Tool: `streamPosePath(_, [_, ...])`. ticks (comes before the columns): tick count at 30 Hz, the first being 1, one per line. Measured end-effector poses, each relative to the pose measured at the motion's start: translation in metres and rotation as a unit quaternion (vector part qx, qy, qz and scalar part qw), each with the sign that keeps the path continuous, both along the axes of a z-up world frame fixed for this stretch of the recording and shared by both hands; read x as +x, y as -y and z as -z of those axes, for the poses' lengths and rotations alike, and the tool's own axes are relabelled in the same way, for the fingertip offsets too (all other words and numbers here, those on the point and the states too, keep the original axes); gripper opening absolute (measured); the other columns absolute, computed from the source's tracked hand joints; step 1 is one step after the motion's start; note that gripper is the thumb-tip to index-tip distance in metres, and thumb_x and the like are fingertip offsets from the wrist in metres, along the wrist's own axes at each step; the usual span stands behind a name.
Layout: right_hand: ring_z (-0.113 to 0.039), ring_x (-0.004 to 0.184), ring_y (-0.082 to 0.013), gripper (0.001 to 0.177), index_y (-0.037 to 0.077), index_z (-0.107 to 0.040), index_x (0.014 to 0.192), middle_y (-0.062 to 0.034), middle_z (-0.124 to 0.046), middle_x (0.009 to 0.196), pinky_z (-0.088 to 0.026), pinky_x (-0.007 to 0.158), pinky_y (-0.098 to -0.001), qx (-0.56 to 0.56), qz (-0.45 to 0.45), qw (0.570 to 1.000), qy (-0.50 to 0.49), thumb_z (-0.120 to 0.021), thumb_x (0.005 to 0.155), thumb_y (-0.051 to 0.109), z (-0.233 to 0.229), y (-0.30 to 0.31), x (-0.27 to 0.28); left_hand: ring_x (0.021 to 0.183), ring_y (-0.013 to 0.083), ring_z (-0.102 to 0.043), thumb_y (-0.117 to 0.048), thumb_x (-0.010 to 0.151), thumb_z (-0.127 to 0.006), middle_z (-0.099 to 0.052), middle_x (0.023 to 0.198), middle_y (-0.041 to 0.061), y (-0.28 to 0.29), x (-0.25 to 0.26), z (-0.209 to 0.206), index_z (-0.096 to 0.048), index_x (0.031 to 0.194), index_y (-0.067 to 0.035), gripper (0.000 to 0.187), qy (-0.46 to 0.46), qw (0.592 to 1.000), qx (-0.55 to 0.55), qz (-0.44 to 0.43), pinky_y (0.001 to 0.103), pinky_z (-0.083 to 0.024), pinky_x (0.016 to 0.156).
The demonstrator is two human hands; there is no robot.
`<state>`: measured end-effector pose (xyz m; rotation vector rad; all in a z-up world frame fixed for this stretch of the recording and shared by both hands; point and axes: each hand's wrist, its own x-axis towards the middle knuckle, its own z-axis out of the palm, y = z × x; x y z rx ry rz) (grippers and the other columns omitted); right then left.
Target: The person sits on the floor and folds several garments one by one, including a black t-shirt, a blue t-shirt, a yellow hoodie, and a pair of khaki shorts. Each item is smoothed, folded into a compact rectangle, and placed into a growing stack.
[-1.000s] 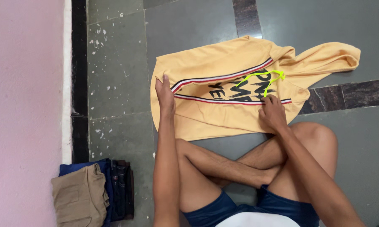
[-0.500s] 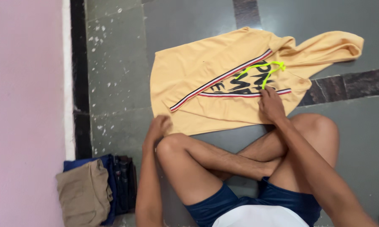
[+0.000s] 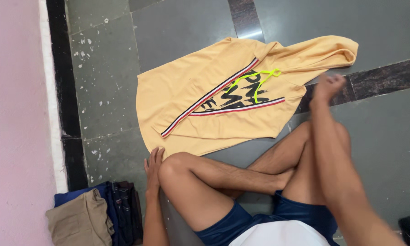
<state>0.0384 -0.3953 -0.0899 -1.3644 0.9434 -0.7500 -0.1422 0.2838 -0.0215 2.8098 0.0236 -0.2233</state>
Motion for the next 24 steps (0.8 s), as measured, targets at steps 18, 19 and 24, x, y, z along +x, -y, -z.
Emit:
streamPosePath(18, [-0.059, 0.101, -0.0203, 0.013, 0.002, -0.059, 0.115, -0.0124, -0.059, 0.112, -0.054, 0.092, -0.0414, -0.317, -0.166, 0.934, -0.012, -0.065, 0.103, 0.000, -0.078, 0.025, 0.071, 0.151, 0.0317, -0.031, -0.038, 0.092, -0.061, -0.035, 0.159, 0.013, 0.021, 0.011, -0.016, -0.041, 0.149, -0.014, 0.065, -0.008, 1.000, 0.000, -0.006, 0.061, -0.021, 0.120])
streamPosePath(19, [-0.055, 0.098, -0.0208, 0.009, 0.001, -0.058, 0.114, -0.0136, -0.056, 0.107, -0.050, 0.090, -0.0419, -0.318, -0.213, 0.924, 0.006, -0.064, 0.108, 0.003, -0.088, -0.007, 0.064, 0.151, 0.0320, -0.030, -0.039, 0.091, -0.061, -0.034, 0.160, 0.013, 0.020, 0.009, -0.017, -0.041, 0.148, -0.014, 0.066, -0.007, 1.000, -0.005, -0.003, 0.061, -0.020, 0.120])
streamPosePath(24, [-0.064, 0.090, -0.0337, 0.085, 0.013, -0.025, 0.163, -0.0230, -0.055, 0.128, -0.054, 0.076, -0.0478, 0.137, -0.575, 0.805, 0.040, -0.056, 0.085, 0.007, -0.114, -0.223, -0.012, 0.151, 0.0309, -0.027, -0.043, 0.087, -0.064, -0.031, 0.161, 0.012, 0.021, 0.005, -0.015, -0.039, 0.148, -0.014, 0.072, -0.019, 1.000, -0.004, -0.008, 0.063, -0.019, 0.119])
